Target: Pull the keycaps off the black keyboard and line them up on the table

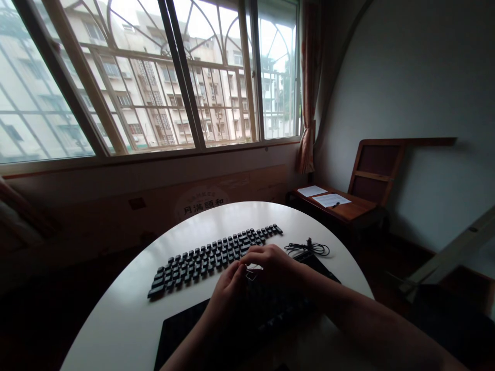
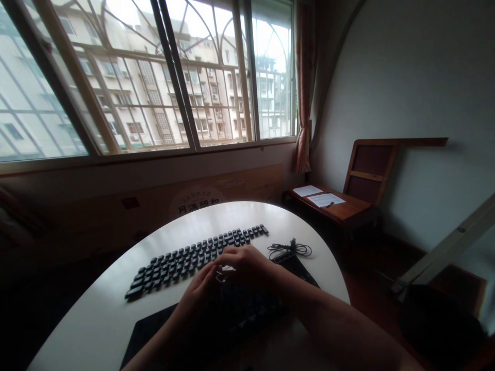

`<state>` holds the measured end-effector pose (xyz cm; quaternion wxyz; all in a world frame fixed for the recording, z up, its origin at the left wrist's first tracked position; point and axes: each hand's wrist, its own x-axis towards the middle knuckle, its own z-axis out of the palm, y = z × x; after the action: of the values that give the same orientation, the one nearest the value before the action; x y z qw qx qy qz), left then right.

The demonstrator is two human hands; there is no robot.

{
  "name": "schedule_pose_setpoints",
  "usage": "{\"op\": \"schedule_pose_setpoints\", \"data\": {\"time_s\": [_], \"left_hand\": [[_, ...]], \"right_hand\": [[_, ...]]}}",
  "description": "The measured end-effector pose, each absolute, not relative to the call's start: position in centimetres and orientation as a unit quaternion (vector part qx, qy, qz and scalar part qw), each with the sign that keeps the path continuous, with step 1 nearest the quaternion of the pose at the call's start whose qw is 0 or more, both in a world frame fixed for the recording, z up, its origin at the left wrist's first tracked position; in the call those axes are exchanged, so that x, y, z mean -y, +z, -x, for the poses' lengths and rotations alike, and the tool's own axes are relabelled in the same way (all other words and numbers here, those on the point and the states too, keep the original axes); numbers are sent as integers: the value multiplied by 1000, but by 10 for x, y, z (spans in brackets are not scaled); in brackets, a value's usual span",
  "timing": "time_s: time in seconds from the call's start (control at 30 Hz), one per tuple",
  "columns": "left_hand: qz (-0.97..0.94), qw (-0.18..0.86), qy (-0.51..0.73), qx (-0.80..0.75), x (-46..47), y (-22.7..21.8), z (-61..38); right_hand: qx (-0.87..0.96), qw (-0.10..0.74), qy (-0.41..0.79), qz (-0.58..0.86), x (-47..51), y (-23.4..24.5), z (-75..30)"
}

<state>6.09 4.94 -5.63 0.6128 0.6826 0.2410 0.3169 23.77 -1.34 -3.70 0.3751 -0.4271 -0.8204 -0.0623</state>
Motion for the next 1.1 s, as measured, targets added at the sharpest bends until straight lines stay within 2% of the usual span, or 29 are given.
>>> {"op": "schedule_pose_setpoints", "data": {"time_s": [0.2,0.3,0.4,0.53,0.67,1.1], "left_hand": [[-597,706,296,-240,-41,-68,-65],[-588,723,274,-236,-41,-71,-66],[-595,726,256,-231,-42,-72,-66],[-605,722,246,-229,-42,-70,-66],[-608,717,242,-240,-40,-67,-66],[-613,716,231,-239,-44,-74,-68]], "right_hand": [[762,414,-34,498,5,-33,-264],[679,339,-26,651,-3,-36,-291],[642,263,3,720,-10,-46,-312],[632,186,39,751,-15,-58,-320],[631,152,39,760,-16,-59,-315],[630,161,3,760,-12,-52,-309]]}}
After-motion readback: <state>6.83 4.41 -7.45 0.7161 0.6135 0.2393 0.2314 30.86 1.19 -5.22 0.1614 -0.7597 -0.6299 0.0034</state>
